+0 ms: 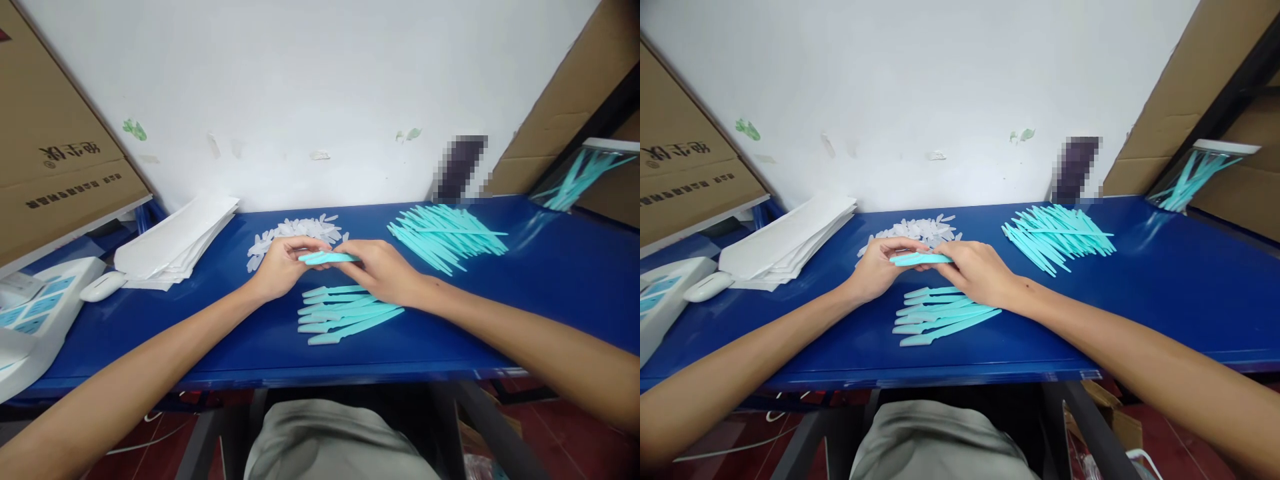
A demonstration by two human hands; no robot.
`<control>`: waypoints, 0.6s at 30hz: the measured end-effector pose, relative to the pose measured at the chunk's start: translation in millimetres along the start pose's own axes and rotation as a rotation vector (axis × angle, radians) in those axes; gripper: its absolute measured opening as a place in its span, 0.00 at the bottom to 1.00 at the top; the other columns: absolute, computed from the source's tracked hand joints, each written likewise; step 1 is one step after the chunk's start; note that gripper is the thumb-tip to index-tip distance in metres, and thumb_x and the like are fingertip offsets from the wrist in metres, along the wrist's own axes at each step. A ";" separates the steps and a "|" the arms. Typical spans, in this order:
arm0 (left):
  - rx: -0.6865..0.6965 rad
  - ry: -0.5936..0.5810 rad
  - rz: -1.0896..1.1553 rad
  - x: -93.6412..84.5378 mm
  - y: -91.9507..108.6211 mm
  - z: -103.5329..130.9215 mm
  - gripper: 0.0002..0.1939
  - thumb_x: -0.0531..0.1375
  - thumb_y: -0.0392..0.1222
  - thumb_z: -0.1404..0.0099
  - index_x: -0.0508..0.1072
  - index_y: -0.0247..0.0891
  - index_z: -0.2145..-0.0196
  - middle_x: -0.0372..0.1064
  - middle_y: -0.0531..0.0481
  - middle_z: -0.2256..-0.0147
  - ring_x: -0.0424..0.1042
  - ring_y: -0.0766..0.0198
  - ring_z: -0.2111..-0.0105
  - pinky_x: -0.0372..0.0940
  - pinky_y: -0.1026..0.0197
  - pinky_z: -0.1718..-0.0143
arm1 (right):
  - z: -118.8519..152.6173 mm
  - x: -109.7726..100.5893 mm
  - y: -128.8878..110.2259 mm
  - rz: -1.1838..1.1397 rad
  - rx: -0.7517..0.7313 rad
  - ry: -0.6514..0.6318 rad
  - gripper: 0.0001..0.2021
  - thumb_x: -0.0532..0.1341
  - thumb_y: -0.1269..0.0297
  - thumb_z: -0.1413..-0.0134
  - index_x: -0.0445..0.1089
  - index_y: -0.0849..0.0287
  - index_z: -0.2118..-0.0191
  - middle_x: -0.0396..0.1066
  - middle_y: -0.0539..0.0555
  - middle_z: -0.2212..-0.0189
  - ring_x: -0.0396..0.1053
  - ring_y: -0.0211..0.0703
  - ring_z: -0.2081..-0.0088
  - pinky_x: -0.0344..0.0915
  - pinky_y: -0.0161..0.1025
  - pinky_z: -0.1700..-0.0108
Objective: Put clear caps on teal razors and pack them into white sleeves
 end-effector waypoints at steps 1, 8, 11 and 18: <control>0.005 -0.007 -0.004 1.0 0.6 0.4 0.17 0.73 0.51 0.44 0.81 0.34 0.63 0.80 0.47 0.69 0.80 0.59 0.68 0.76 0.57 0.63 | 0.2 -0.5 -0.4 -0.009 0.005 -0.009 0.13 0.54 0.61 0.29 0.75 0.58 0.56 0.76 0.53 0.67 0.68 0.41 0.69 0.55 0.37 0.66; 0.121 -0.051 -0.185 5.0 13.1 7.3 0.17 0.70 0.48 0.38 0.80 0.37 0.55 0.80 0.44 0.59 0.80 0.59 0.62 0.76 0.61 0.62 | 1.8 0.7 1.2 -0.057 0.026 -0.095 0.14 0.52 0.58 0.28 0.72 0.58 0.57 0.72 0.52 0.70 0.64 0.40 0.71 0.53 0.38 0.67; 0.169 -0.096 -0.258 8.1 16.5 9.9 0.15 0.69 0.47 0.35 0.81 0.39 0.53 0.80 0.45 0.56 0.79 0.58 0.59 0.76 0.61 0.61 | 2.5 2.0 3.3 -0.052 0.018 -0.110 0.14 0.52 0.57 0.28 0.70 0.58 0.60 0.70 0.50 0.71 0.62 0.39 0.72 0.53 0.38 0.68; 0.120 -0.063 -0.138 4.9 6.8 8.4 0.20 0.73 0.46 0.42 0.81 0.36 0.54 0.81 0.45 0.61 0.80 0.59 0.63 0.77 0.56 0.57 | 2.3 -1.6 4.3 -0.148 0.052 -0.094 0.17 0.51 0.55 0.28 0.71 0.58 0.63 0.66 0.48 0.75 0.58 0.37 0.75 0.53 0.36 0.70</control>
Point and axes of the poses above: each hand's wrist, its own z-axis away from the middle knuckle, its own x-axis out of the palm, y = z × x, the point moved 6 cm from there along -z, towards the middle knuckle
